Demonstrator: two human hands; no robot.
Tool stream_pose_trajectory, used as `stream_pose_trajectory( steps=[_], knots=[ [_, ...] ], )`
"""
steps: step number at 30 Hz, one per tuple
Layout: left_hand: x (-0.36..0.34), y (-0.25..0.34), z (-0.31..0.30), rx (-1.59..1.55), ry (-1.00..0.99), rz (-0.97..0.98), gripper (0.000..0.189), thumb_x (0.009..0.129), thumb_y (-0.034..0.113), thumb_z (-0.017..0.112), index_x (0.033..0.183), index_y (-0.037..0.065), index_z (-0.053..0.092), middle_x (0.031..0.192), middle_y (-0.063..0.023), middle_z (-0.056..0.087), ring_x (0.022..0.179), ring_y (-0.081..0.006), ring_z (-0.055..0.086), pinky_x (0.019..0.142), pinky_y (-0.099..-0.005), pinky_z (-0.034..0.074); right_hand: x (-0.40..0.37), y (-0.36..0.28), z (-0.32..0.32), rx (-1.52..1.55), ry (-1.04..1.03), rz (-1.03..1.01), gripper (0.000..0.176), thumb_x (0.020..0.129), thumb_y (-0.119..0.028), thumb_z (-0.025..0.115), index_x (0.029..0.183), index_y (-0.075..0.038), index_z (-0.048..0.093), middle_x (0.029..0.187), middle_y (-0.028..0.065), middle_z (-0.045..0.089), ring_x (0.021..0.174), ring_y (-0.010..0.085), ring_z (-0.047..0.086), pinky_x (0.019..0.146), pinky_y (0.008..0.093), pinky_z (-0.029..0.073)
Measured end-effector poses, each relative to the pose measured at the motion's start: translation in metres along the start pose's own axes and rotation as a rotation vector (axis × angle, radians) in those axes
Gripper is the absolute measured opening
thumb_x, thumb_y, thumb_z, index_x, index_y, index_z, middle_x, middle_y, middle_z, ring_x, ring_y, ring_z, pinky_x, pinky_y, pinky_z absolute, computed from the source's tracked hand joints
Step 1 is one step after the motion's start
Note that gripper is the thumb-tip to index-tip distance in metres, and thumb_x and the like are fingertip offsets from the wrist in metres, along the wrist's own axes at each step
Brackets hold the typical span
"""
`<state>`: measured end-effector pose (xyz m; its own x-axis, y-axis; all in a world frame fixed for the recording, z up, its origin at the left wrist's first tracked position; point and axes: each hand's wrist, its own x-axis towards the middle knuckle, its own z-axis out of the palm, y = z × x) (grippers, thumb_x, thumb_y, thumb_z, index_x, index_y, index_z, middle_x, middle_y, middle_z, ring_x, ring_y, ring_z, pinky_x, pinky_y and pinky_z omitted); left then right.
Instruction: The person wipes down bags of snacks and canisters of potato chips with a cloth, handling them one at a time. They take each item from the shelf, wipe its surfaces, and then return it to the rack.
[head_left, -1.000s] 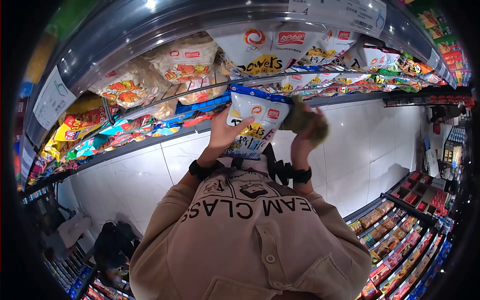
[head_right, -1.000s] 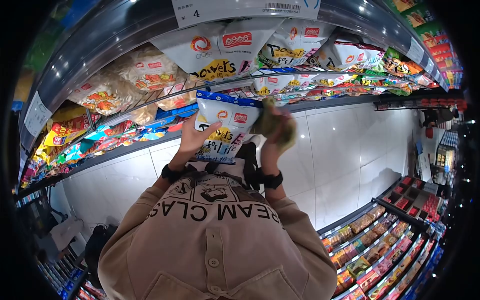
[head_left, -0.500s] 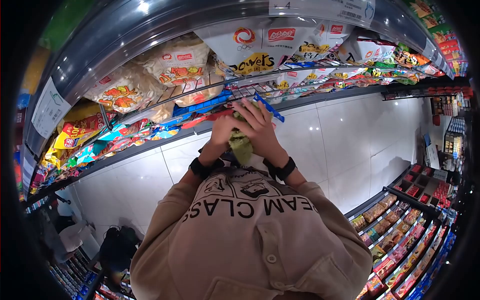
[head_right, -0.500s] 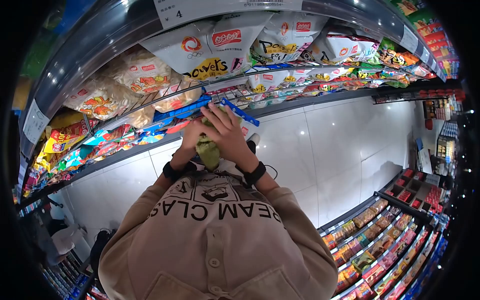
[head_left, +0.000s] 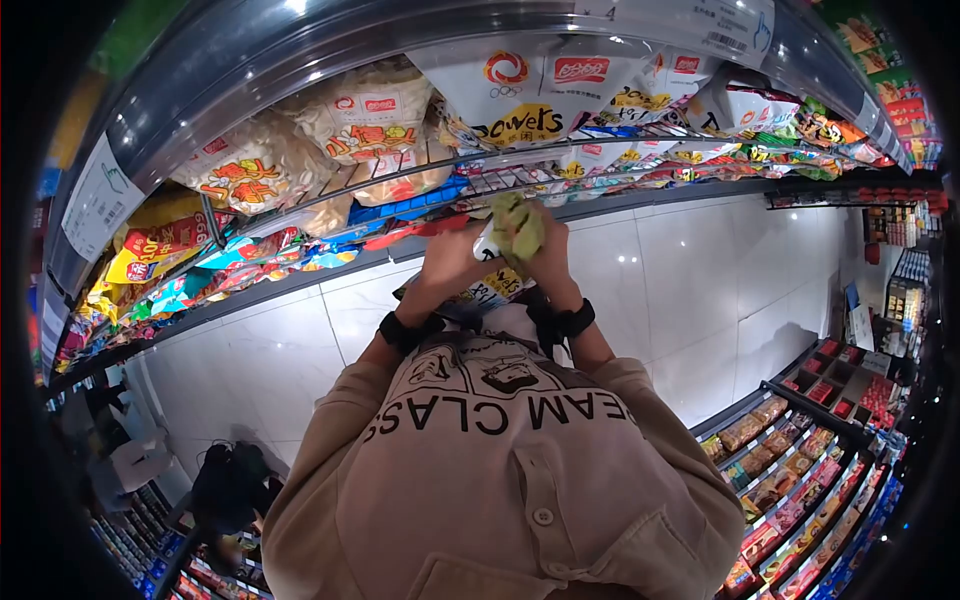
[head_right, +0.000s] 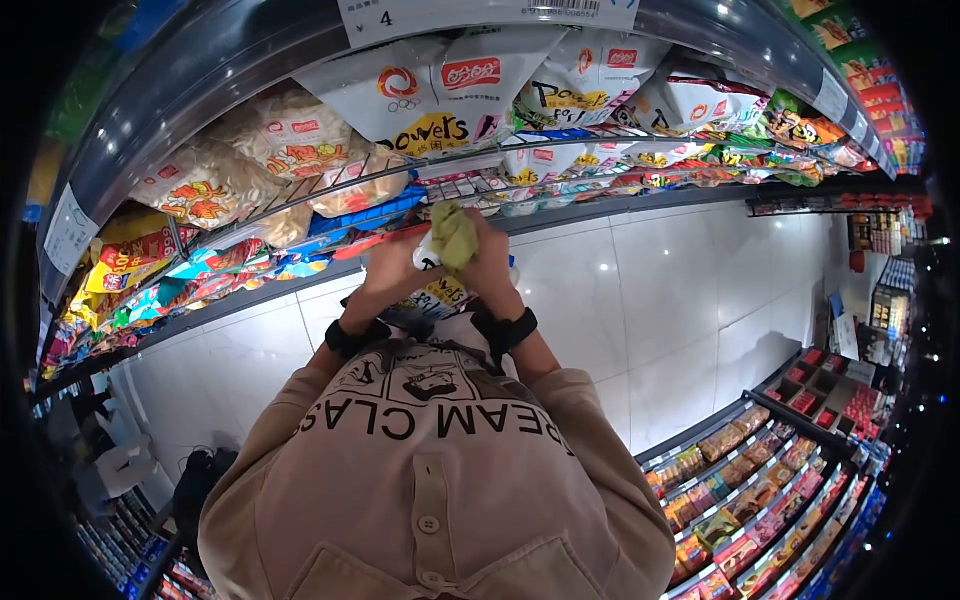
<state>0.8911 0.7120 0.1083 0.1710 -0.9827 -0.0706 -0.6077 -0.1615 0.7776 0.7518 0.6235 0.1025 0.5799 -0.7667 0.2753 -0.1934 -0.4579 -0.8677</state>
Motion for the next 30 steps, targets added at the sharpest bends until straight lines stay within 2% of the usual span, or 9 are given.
stream_pose_trajectory(
  steps=[2, 4, 8, 16, 20, 23, 25, 26, 30],
  knots=[
    [0.001, 0.002, 0.004, 0.055, -0.010, 0.021, 0.044, 0.067, 0.032, 0.071, 0.103, 0.008, 0.060, 0.081, -0.0163, 0.064, 0.077, -0.0346, 0.062, 0.068, -0.0427, 0.049, 0.001, 0.001, -0.001, 0.095, 0.016, 0.120, 0.032, 0.074, -0.014, 0.068, 0.099, 0.000, 0.056, 0.078, 0.0161, 0.064, 0.072, 0.0332, 0.064, 0.063, 0.0335, 0.049],
    [0.003, 0.004, 0.004, 0.072, -0.045, 0.022, 0.045, 0.068, 0.032, 0.071, 0.105, 0.010, 0.061, 0.083, -0.0144, 0.065, 0.078, -0.0330, 0.062, 0.069, -0.0411, 0.049, 0.002, 0.007, -0.003, 0.076, 0.122, 0.194, 0.021, 0.084, -0.018, 0.063, 0.089, 0.002, 0.058, 0.075, 0.0148, 0.064, 0.068, 0.0204, 0.065, 0.060, 0.0303, 0.048],
    [0.006, 0.011, 0.006, 0.116, -0.082, 0.043, 0.044, 0.069, 0.033, 0.071, 0.107, 0.013, 0.061, 0.084, -0.0128, 0.065, 0.079, -0.0312, 0.063, 0.069, -0.0402, 0.049, -0.005, 0.032, -0.012, 0.175, 0.075, 0.349, 0.018, 0.085, -0.014, 0.061, 0.090, 0.003, 0.058, 0.080, 0.0057, 0.063, 0.072, 0.0131, 0.059, 0.065, 0.0278, 0.047],
    [0.007, 0.022, 0.006, 0.103, -0.125, 0.023, 0.041, 0.071, 0.035, 0.070, 0.101, 0.009, 0.062, 0.085, -0.0142, 0.065, 0.080, -0.0333, 0.062, 0.070, -0.0424, 0.047, -0.002, 0.040, -0.034, 0.465, 0.244, 0.409, 0.016, 0.086, -0.009, 0.056, 0.097, 0.003, 0.058, 0.090, 0.0046, 0.061, 0.081, 0.0121, 0.056, 0.071, 0.0278, 0.046],
    [0.002, 0.011, 0.007, -0.071, -0.096, 0.086, 0.042, 0.073, 0.039, 0.069, 0.101, 0.009, 0.062, 0.083, -0.0128, 0.065, 0.076, -0.0326, 0.062, 0.067, -0.0418, 0.047, 0.009, 0.038, -0.056, 0.441, 0.649, 0.407, 0.019, 0.090, -0.014, 0.053, 0.096, 0.003, 0.059, 0.085, 0.0072, 0.063, 0.074, 0.0139, 0.059, 0.063, 0.0280, 0.048],
    [0.001, 0.019, 0.014, 0.023, -0.040, 0.086, 0.037, 0.070, 0.034, 0.070, 0.095, 0.007, 0.062, 0.080, -0.0141, 0.064, 0.074, -0.0331, 0.061, 0.065, -0.0425, 0.047, -0.013, 0.041, -0.024, 0.156, 0.379, 0.166, 0.023, 0.083, -0.014, 0.058, 0.100, 0.002, 0.055, 0.083, 0.0113, 0.063, 0.073, 0.0210, 0.063, 0.064, 0.0323, 0.049],
    [0.003, 0.016, 0.021, 0.053, -0.041, 0.067, 0.034, 0.068, 0.029, 0.070, 0.091, 0.006, 0.061, 0.078, -0.0149, 0.063, 0.073, -0.0341, 0.061, 0.064, -0.0429, 0.047, -0.012, -0.010, -0.004, 0.091, 0.240, 0.036, 0.037, 0.069, -0.009, 0.064, 0.104, -0.004, 0.051, 0.109, 0.0151, 0.059, 0.104, 0.0350, 0.056, 0.085, 0.0391, 0.044],
    [0.003, 0.013, 0.025, 0.083, -0.037, 0.043, 0.031, 0.065, 0.024, 0.070, 0.088, 0.005, 0.061, 0.076, -0.0157, 0.062, 0.073, -0.0350, 0.060, 0.063, -0.0434, 0.047, -0.009, -0.011, -0.006, -0.083, 0.193, -0.204, 0.040, 0.065, -0.010, 0.067, 0.101, -0.006, 0.052, 0.118, 0.0111, 0.057, 0.115, 0.0330, 0.049, 0.092, 0.0419, 0.040],
    [-0.006, -0.003, 0.021, 0.010, 0.065, 0.043, 0.027, 0.060, 0.013, 0.068, 0.084, 0.004, 0.059, 0.070, -0.0163, 0.060, 0.069, -0.0368, 0.059, 0.061, -0.0460, 0.047, -0.008, -0.016, -0.016, -0.307, -0.007, -0.445, 0.037, 0.069, -0.011, 0.064, 0.104, -0.009, 0.055, 0.118, 0.0057, 0.057, 0.115, 0.0294, 0.048, 0.094, 0.0440, 0.038]
  ],
)
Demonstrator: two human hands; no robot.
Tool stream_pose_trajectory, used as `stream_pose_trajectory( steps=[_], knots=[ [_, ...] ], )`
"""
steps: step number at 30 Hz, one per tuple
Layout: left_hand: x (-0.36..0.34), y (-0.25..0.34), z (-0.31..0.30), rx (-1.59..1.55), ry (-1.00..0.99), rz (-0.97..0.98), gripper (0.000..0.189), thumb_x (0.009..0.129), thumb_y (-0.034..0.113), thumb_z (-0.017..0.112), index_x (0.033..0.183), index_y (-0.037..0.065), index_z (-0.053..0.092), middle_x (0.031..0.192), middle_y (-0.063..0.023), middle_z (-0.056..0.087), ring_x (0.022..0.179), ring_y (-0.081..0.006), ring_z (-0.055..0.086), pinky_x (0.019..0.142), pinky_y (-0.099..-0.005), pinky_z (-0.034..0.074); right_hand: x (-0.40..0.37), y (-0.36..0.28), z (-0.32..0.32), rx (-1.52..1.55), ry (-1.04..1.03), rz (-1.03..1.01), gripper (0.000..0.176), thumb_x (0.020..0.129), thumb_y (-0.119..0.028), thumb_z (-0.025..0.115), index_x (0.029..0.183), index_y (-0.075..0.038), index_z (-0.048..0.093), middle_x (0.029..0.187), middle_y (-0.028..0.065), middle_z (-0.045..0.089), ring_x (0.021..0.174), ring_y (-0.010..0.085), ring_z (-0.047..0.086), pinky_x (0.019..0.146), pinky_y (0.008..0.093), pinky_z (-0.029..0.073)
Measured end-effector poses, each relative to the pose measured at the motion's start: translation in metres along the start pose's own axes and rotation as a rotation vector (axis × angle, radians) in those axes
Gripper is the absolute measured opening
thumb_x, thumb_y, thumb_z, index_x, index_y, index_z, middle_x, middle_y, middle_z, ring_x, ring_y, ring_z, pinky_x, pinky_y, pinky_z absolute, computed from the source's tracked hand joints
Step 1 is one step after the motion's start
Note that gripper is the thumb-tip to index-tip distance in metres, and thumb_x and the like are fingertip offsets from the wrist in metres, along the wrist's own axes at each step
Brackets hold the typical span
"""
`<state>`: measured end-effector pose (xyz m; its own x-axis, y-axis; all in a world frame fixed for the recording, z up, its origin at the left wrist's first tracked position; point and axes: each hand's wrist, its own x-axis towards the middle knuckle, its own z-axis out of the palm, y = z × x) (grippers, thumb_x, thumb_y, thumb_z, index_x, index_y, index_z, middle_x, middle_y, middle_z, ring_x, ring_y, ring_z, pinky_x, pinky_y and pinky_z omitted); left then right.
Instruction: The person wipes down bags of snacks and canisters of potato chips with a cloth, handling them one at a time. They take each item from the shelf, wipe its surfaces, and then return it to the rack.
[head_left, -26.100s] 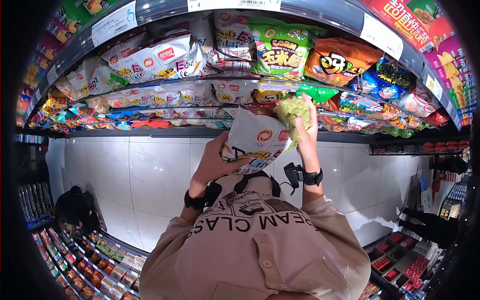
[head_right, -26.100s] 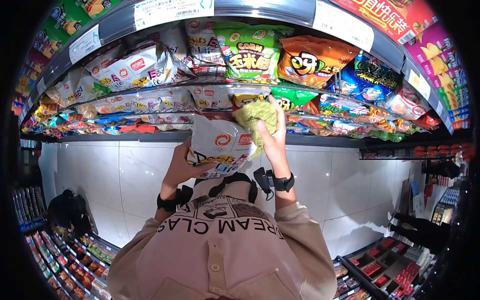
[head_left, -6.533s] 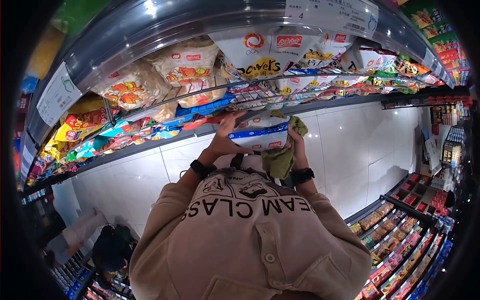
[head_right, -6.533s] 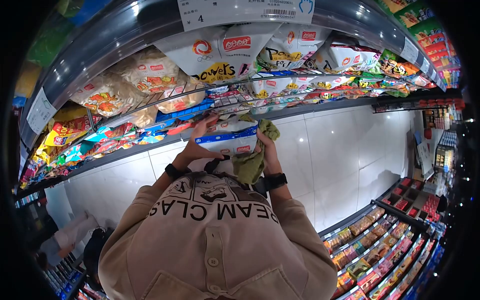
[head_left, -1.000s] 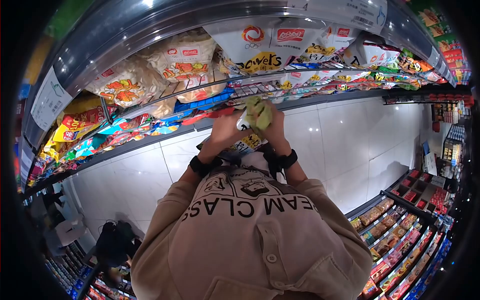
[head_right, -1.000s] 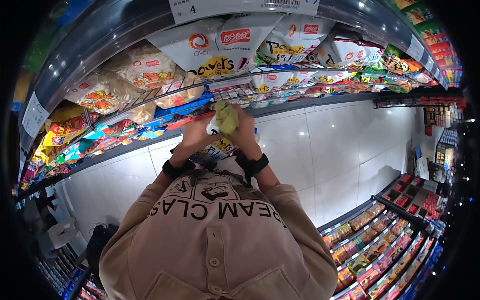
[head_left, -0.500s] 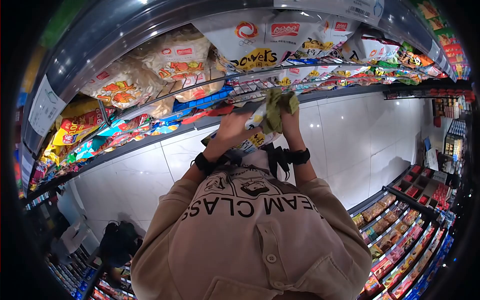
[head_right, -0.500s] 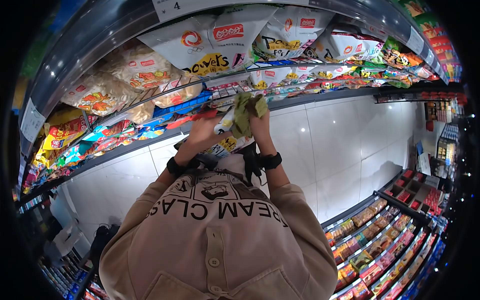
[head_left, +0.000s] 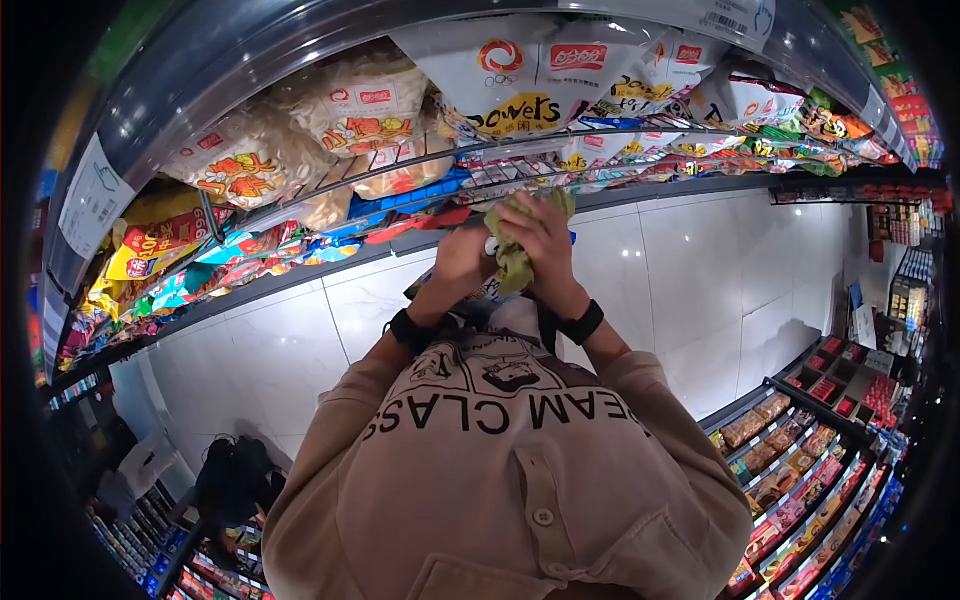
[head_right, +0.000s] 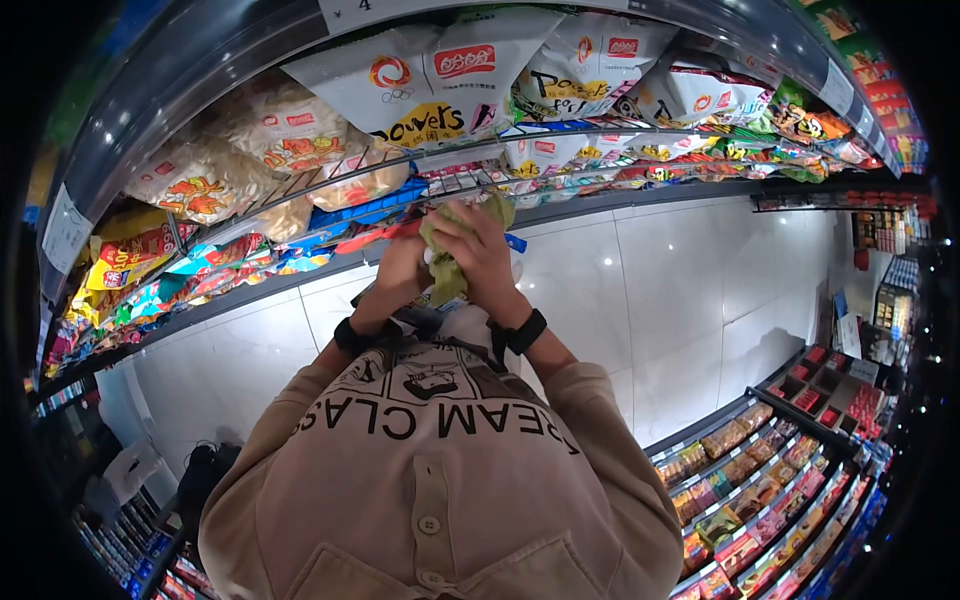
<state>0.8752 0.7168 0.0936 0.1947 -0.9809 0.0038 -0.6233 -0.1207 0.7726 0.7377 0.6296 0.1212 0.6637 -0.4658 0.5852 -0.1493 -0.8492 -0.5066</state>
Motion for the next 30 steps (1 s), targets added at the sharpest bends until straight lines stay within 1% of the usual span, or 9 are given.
stream_pose_trajectory(
  steps=[2, 4, 10, 13, 18, 20, 22, 26, 30],
  knots=[
    [0.000, 0.000, -0.005, -0.040, -0.020, -0.012, 0.029, 0.062, 0.016, 0.070, 0.087, 0.005, 0.061, 0.071, -0.0168, 0.061, 0.068, -0.0363, 0.060, 0.061, -0.0447, 0.047, -0.007, 0.009, -0.005, -0.038, -0.072, -0.133, 0.036, 0.070, -0.012, 0.063, 0.105, -0.010, 0.056, 0.118, 0.0044, 0.057, 0.115, 0.0278, 0.049, 0.093, 0.0437, 0.039],
    [0.002, 0.004, -0.013, -0.140, 0.238, -0.084, 0.033, 0.067, 0.020, 0.073, 0.094, 0.005, 0.062, 0.075, -0.0169, 0.063, 0.068, -0.0337, 0.062, 0.061, -0.0388, 0.049, -0.014, 0.016, -0.012, -0.070, -0.164, -0.234, 0.037, 0.071, -0.012, 0.060, 0.108, -0.011, 0.056, 0.117, 0.0025, 0.057, 0.114, 0.0245, 0.049, 0.091, 0.0424, 0.039],
    [0.007, 0.014, -0.029, -0.273, 0.343, -0.145, 0.030, 0.077, 0.017, 0.072, 0.098, -0.001, 0.062, 0.087, -0.0124, 0.068, 0.077, -0.0170, 0.066, 0.068, -0.0279, 0.049, -0.007, 0.039, -0.023, -0.049, -0.164, -0.125, 0.038, 0.065, -0.005, 0.067, 0.100, -0.005, 0.053, 0.113, 0.0119, 0.055, 0.107, 0.0287, 0.051, 0.087, 0.0371, 0.041],
    [0.003, 0.017, -0.031, -0.159, 0.338, -0.051, 0.030, 0.076, 0.016, 0.073, 0.098, -0.001, 0.062, 0.086, -0.0125, 0.068, 0.076, -0.0145, 0.065, 0.067, -0.0273, 0.049, -0.019, 0.050, -0.001, 0.017, 0.104, 0.381, 0.039, 0.066, 0.005, 0.063, 0.102, -0.002, 0.048, 0.105, 0.0152, 0.054, 0.101, 0.0311, 0.052, 0.087, 0.0358, 0.041],
    [-0.021, 0.007, -0.047, -0.128, 0.331, 0.054, 0.030, 0.074, 0.015, 0.073, 0.097, -0.001, 0.062, 0.085, -0.0128, 0.067, 0.073, -0.0253, 0.065, 0.068, -0.0295, 0.049, -0.040, 0.046, 0.014, 0.255, 0.278, 0.492, 0.035, 0.070, 0.008, 0.055, 0.103, -0.002, 0.047, 0.100, 0.0119, 0.055, 0.095, 0.0260, 0.052, 0.083, 0.0338, 0.041],
    [-0.029, 0.015, -0.063, -0.642, 0.191, -0.182, 0.025, 0.077, 0.010, 0.071, 0.098, -0.001, 0.062, 0.089, -0.0093, 0.067, 0.078, -0.0157, 0.064, 0.071, -0.0271, 0.049, -0.069, 0.074, 0.023, 0.977, 0.153, 1.129, 0.031, 0.080, 0.001, 0.054, 0.109, -0.004, 0.046, 0.101, 0.0083, 0.057, 0.092, 0.0213, 0.057, 0.081, 0.0321, 0.045],
    [-0.029, 0.022, -0.066, -0.703, 0.205, -0.154, 0.021, 0.079, 0.006, 0.067, 0.098, -0.002, 0.062, 0.093, -0.0076, 0.067, 0.084, -0.0106, 0.061, 0.074, -0.0258, 0.049, -0.053, 0.050, 0.004, 1.361, 0.261, 1.297, 0.031, 0.085, -0.005, 0.054, 0.116, -0.005, 0.046, 0.107, 0.0072, 0.057, 0.094, 0.0192, 0.060, 0.082, 0.0315, 0.048],
    [-0.023, 0.026, -0.058, -0.837, 0.245, -0.090, 0.023, 0.079, 0.006, 0.068, 0.100, -0.002, 0.060, 0.091, -0.0074, 0.066, 0.081, -0.0108, 0.061, 0.072, -0.0247, 0.048, -0.053, 0.022, -0.001, 1.447, 0.065, 1.457, 0.037, 0.087, -0.010, 0.054, 0.122, -0.003, 0.043, 0.116, 0.0117, 0.055, 0.103, 0.0214, 0.058, 0.086, 0.0332, 0.049],
    [-0.025, 0.042, -0.063, -0.881, 0.320, -0.013, 0.024, 0.078, 0.006, 0.069, 0.099, -0.002, 0.059, 0.089, -0.0065, 0.066, 0.078, -0.0100, 0.061, 0.070, -0.0245, 0.048, -0.077, 0.047, -0.004, 0.873, -0.445, 1.236, 0.037, 0.088, -0.010, 0.054, 0.121, -0.002, 0.042, 0.117, 0.0124, 0.055, 0.104, 0.0209, 0.057, 0.086, 0.0326, 0.049]
  ],
)
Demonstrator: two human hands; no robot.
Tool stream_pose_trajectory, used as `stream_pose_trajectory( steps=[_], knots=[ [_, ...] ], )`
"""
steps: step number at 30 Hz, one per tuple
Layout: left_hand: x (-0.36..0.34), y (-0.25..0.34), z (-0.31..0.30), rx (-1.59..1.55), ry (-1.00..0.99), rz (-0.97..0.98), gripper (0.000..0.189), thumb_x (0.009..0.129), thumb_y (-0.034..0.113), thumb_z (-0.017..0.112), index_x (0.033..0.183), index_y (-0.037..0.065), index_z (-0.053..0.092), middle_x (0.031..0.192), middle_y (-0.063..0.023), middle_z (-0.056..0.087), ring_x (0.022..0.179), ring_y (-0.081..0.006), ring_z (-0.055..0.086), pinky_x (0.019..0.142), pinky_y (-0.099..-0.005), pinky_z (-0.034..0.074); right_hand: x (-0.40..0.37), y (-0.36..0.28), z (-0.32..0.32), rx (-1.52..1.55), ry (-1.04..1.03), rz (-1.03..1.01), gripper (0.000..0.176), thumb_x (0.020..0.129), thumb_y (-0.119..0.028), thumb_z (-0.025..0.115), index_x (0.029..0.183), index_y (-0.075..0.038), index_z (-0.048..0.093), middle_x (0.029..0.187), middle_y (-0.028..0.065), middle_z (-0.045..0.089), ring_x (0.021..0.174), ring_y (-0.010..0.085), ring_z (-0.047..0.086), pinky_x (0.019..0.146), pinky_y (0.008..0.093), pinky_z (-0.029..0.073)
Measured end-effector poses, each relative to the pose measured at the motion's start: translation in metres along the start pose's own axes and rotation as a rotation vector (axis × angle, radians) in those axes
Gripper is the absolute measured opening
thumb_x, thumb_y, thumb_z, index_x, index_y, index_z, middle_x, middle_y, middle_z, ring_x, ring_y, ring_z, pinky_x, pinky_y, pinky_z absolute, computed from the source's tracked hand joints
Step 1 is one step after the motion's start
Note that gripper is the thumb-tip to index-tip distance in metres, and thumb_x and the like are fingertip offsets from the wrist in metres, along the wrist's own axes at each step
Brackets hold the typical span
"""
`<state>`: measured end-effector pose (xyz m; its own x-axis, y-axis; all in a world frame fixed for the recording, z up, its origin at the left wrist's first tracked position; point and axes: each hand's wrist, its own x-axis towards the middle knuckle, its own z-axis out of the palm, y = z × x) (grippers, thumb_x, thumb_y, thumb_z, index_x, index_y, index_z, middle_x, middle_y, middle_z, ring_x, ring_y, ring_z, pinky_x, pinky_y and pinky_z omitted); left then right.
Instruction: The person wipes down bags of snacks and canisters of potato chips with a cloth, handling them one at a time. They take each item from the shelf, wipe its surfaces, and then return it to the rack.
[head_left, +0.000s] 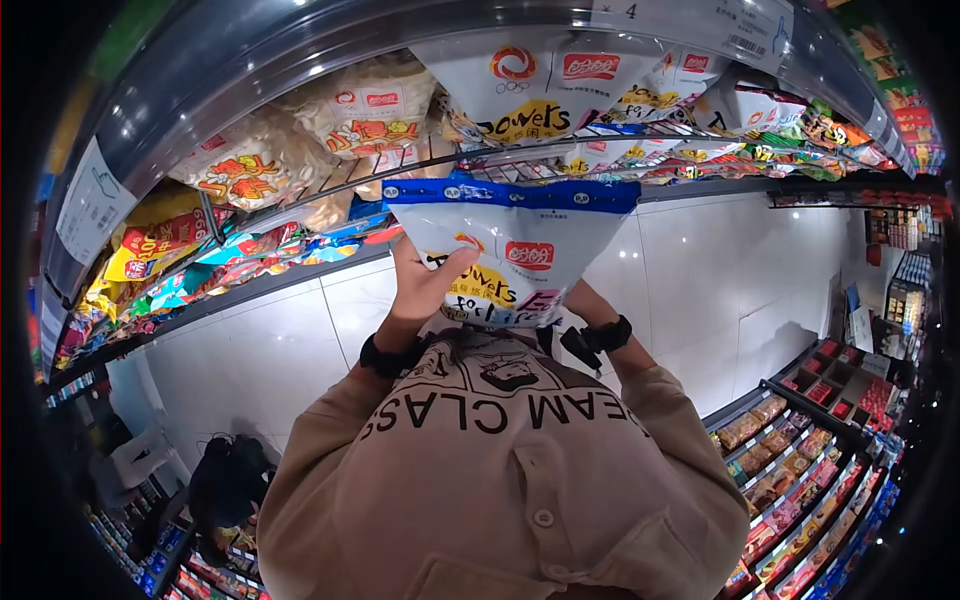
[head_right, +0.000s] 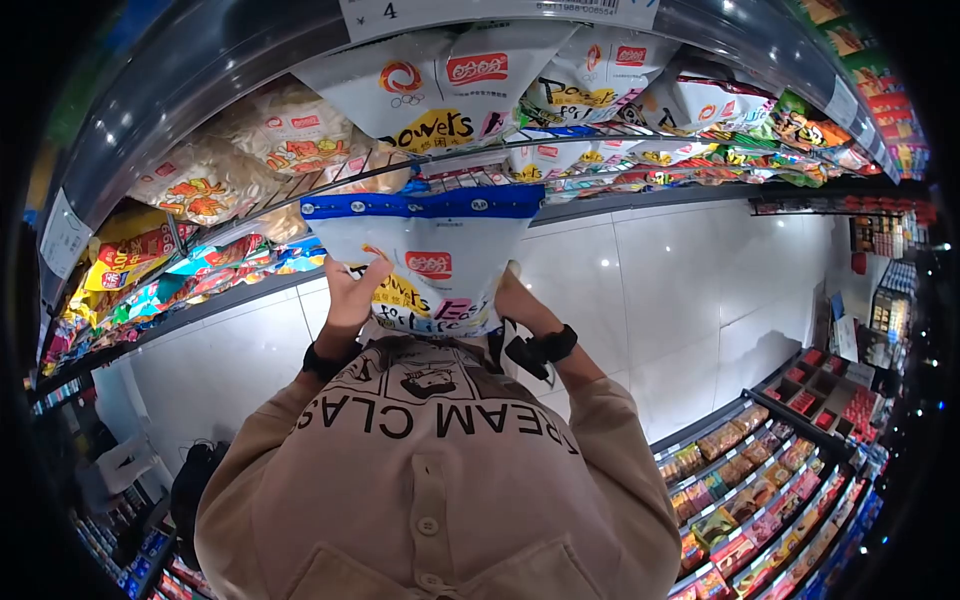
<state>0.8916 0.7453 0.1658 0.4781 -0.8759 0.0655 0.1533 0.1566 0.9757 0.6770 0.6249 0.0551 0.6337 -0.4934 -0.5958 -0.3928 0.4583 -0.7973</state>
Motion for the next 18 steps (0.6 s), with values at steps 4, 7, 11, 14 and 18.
stream_pose_trajectory(
  steps=[4, 7, 11, 14, 18],
  knots=[
    [0.008, 0.020, -0.003, 0.013, -0.099, -0.052, 0.022, 0.077, 0.008, 0.069, 0.095, -0.002, 0.061, 0.091, -0.0071, 0.065, 0.081, -0.0129, 0.062, 0.072, -0.0259, 0.048, 0.000, -0.019, -0.029, -0.543, 0.050, -0.540, 0.031, 0.087, -0.007, 0.055, 0.116, -0.002, 0.045, 0.114, 0.0126, 0.056, 0.103, 0.0208, 0.057, 0.086, 0.0325, 0.048],
    [0.021, 0.031, 0.005, 0.317, -0.477, 0.382, 0.026, 0.067, 0.010, 0.072, 0.090, 0.000, 0.063, 0.091, -0.0098, 0.065, 0.087, -0.0246, 0.061, 0.077, -0.0352, 0.048, -0.021, -0.073, -0.013, -0.116, 0.079, -0.580, 0.027, 0.085, -0.004, 0.057, 0.110, -0.002, 0.049, 0.110, 0.0132, 0.057, 0.103, 0.0212, 0.056, 0.088, 0.0326, 0.047],
    [0.014, 0.022, 0.010, 0.497, -0.521, 0.544, 0.027, 0.065, 0.012, 0.072, 0.090, 0.002, 0.065, 0.094, -0.0104, 0.066, 0.085, -0.0254, 0.062, 0.077, -0.0355, 0.045, -0.032, -0.103, 0.008, 0.274, -0.342, -0.438, 0.025, 0.082, -0.004, 0.061, 0.106, -0.002, 0.053, 0.108, 0.0131, 0.058, 0.103, 0.0215, 0.055, 0.092, 0.0309, 0.043],
    [0.003, 0.022, 0.011, 0.435, -0.573, 0.534, 0.026, 0.063, 0.011, 0.075, 0.085, 0.004, 0.064, 0.091, -0.0096, 0.066, 0.079, -0.0260, 0.063, 0.075, -0.0356, 0.046, -0.060, -0.118, 0.034, 0.027, -0.249, -0.398, 0.033, 0.086, -0.021, 0.058, 0.114, -0.004, 0.050, 0.110, 0.0100, 0.054, 0.105, 0.0185, 0.053, 0.093, 0.0330, 0.042],
    [0.011, 0.023, 0.023, 0.303, -0.378, 0.480, 0.027, 0.061, 0.010, 0.074, 0.084, 0.002, 0.064, 0.082, -0.0088, 0.065, 0.077, -0.0257, 0.062, 0.068, -0.0345, 0.047, -0.045, -0.082, 0.036, -0.026, -0.456, -0.365, 0.039, 0.087, -0.025, 0.056, 0.119, -0.004, 0.050, 0.111, 0.0092, 0.057, 0.103, 0.0171, 0.055, 0.094, 0.0314, 0.042]
  ],
)
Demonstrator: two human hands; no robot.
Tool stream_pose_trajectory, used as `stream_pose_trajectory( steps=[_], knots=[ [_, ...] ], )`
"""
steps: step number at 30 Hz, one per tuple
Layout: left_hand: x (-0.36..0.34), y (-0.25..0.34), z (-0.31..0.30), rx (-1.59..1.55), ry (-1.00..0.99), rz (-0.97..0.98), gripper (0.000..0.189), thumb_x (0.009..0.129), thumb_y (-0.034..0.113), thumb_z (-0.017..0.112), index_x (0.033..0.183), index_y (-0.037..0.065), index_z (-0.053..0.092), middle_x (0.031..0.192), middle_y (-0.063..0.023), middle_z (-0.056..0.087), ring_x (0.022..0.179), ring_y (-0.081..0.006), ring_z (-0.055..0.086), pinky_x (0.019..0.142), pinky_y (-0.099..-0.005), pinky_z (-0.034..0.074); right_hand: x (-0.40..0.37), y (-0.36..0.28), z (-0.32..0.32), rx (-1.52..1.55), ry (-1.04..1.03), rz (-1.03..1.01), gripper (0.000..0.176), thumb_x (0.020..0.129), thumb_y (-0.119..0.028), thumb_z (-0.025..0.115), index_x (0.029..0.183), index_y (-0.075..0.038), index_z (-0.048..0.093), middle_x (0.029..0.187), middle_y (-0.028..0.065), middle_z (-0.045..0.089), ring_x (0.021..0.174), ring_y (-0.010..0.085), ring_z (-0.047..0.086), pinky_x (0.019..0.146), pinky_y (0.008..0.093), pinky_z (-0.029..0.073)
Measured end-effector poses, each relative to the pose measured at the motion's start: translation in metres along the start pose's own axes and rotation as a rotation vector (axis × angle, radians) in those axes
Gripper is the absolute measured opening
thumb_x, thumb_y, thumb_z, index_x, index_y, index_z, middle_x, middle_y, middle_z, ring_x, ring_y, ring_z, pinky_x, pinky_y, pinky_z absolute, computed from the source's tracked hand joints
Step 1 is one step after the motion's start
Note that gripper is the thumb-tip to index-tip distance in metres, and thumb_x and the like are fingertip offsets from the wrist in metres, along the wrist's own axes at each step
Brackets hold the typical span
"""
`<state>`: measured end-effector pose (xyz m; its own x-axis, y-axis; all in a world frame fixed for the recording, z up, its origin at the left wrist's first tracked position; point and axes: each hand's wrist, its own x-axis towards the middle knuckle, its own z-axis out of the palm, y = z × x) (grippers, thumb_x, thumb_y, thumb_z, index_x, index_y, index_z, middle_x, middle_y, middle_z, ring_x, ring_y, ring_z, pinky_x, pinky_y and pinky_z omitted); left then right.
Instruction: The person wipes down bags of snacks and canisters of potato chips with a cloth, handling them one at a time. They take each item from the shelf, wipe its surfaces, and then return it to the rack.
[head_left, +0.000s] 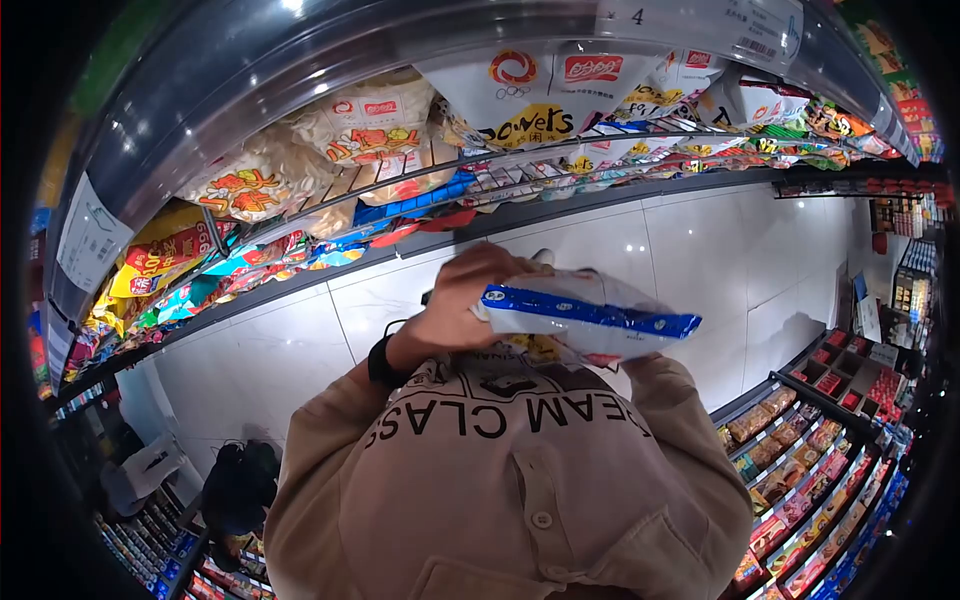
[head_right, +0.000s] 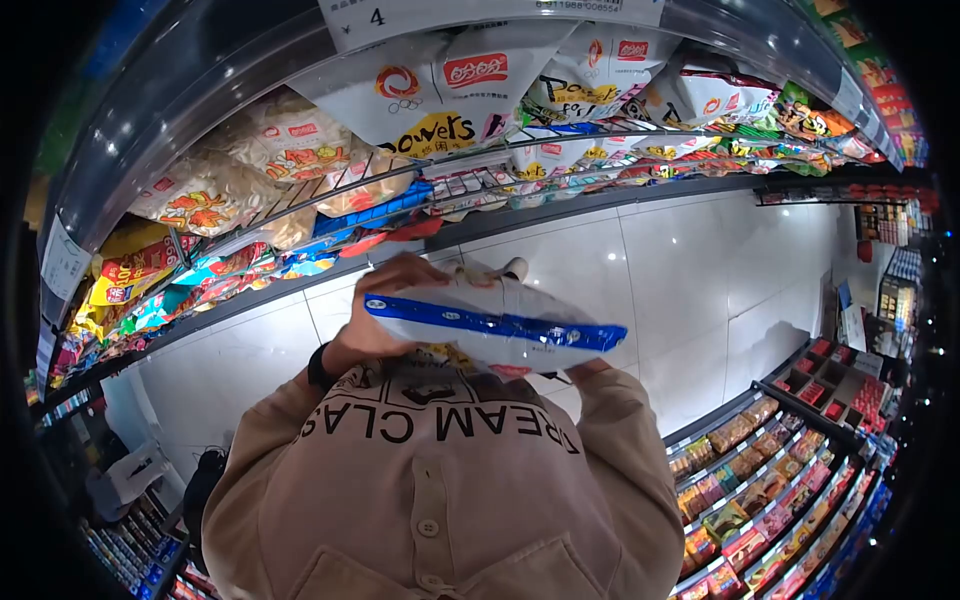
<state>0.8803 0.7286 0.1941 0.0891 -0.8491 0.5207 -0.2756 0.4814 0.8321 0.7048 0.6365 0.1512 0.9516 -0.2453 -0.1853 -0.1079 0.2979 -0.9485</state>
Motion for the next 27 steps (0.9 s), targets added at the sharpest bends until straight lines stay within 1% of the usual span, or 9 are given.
stream_pose_trajectory(
  steps=[4, 7, 9, 10, 12, 19, 22, 25, 27],
  knots=[
    [0.036, 0.008, -0.018, 0.077, -0.024, 0.163, 0.018, 0.065, 0.008, 0.072, 0.081, 0.004, 0.064, 0.087, -0.0064, 0.067, 0.086, -0.0230, 0.064, 0.071, -0.0327, 0.045, -0.002, 0.025, -0.007, 0.261, 0.381, -0.066, 0.039, 0.087, -0.026, 0.057, 0.118, -0.004, 0.051, 0.111, 0.0092, 0.057, 0.103, 0.0173, 0.055, 0.093, 0.0314, 0.043],
    [0.036, 0.006, -0.014, 0.120, -0.085, 0.185, 0.016, 0.063, 0.007, 0.071, 0.078, 0.005, 0.064, 0.093, -0.0032, 0.067, 0.095, -0.0213, 0.062, 0.077, -0.0323, 0.042, -0.005, 0.030, -0.013, 0.358, 0.474, -0.098, 0.038, 0.086, -0.026, 0.057, 0.118, -0.004, 0.052, 0.110, 0.0093, 0.058, 0.103, 0.0175, 0.056, 0.092, 0.0314, 0.043],
    [0.027, -0.002, -0.007, 0.140, -0.197, 0.129, 0.016, 0.059, 0.006, 0.070, 0.073, 0.005, 0.061, 0.096, -0.0017, 0.065, 0.102, -0.0213, 0.059, 0.081, -0.0340, 0.040, -0.011, 0.032, -0.011, 0.379, 0.465, -0.102, 0.038, 0.086, -0.027, 0.057, 0.117, -0.004, 0.052, 0.110, 0.0093, 0.058, 0.103, 0.0176, 0.056, 0.091, 0.0314, 0.044],
    [0.026, -0.004, -0.005, 0.144, -0.298, 0.147, 0.016, 0.065, 0.010, 0.071, 0.076, 0.002, 0.061, 0.101, -0.0058, 0.066, 0.104, -0.0249, 0.057, 0.086, -0.0397, 0.041, -0.014, 0.033, -0.009, 0.385, 0.457, -0.104, 0.038, 0.086, -0.027, 0.057, 0.117, -0.005, 0.052, 0.110, 0.0093, 0.058, 0.103, 0.0176, 0.056, 0.091, 0.0314, 0.044],
    [0.014, -0.014, 0.011, 0.082, -0.336, 0.139, 0.018, 0.058, 0.006, 0.071, 0.072, 0.002, 0.060, 0.104, -0.0056, 0.065, 0.107, -0.0260, 0.055, 0.089, -0.0418, 0.039, -0.018, 0.034, -0.007, 0.385, 0.431, -0.103, 0.038, 0.086, -0.027, 0.057, 0.116, -0.005, 0.053, 0.110, 0.0093, 0.058, 0.102, 0.0178, 0.056, 0.091, 0.0314, 0.044],
    [0.001, -0.020, 0.021, 0.081, -0.403, 0.135, 0.018, 0.059, -0.001, 0.069, 0.073, 0.001, 0.058, 0.108, -0.0067, 0.064, 0.110, -0.0267, 0.053, 0.093, -0.0441, 0.037, -0.006, 0.045, -0.009, 0.373, 0.365, -0.092, 0.038, 0.086, -0.029, 0.058, 0.115, -0.005, 0.054, 0.109, 0.0095, 0.059, 0.102, 0.0181, 0.057, 0.089, 0.0313, 0.046],
    [-0.007, -0.031, 0.022, 0.147, -0.294, 0.126, 0.022, 0.056, -0.005, 0.064, 0.076, 0.002, 0.057, 0.111, -0.0053, 0.061, 0.114, -0.0267, 0.049, 0.093, -0.0428, 0.036, -0.001, 0.051, -0.016, 0.396, 0.346, -0.102, 0.038, 0.086, -0.030, 0.058, 0.114, -0.005, 0.054, 0.109, 0.0095, 0.059, 0.102, 0.0183, 0.057, 0.088, 0.0313, 0.046],
    [-0.015, -0.041, 0.015, 0.153, -0.187, 0.078, 0.022, 0.062, -0.004, 0.064, 0.083, 0.002, 0.060, 0.121, -0.0107, 0.055, 0.122, -0.0353, 0.039, 0.097, -0.0463, 0.033, 0.007, 0.055, -0.034, 0.479, 0.328, -0.144, 0.038, 0.086, -0.031, 0.059, 0.114, -0.005, 0.055, 0.108, 0.0096, 0.060, 0.102, 0.0185, 0.057, 0.088, 0.0313, 0.047],
    [-0.019, -0.052, 0.012, 0.268, -0.054, 0.045, 0.024, 0.065, 0.006, 0.068, 0.088, 0.006, 0.062, 0.123, -0.0113, 0.052, 0.122, -0.0353, 0.038, 0.098, -0.0464, 0.032, 0.020, 0.063, -0.054, 0.606, 0.325, -0.153, 0.038, 0.086, -0.031, 0.059, 0.113, -0.005, 0.055, 0.108, 0.0096, 0.060, 0.102, 0.0186, 0.057, 0.087, 0.0313, 0.047]
  ],
)
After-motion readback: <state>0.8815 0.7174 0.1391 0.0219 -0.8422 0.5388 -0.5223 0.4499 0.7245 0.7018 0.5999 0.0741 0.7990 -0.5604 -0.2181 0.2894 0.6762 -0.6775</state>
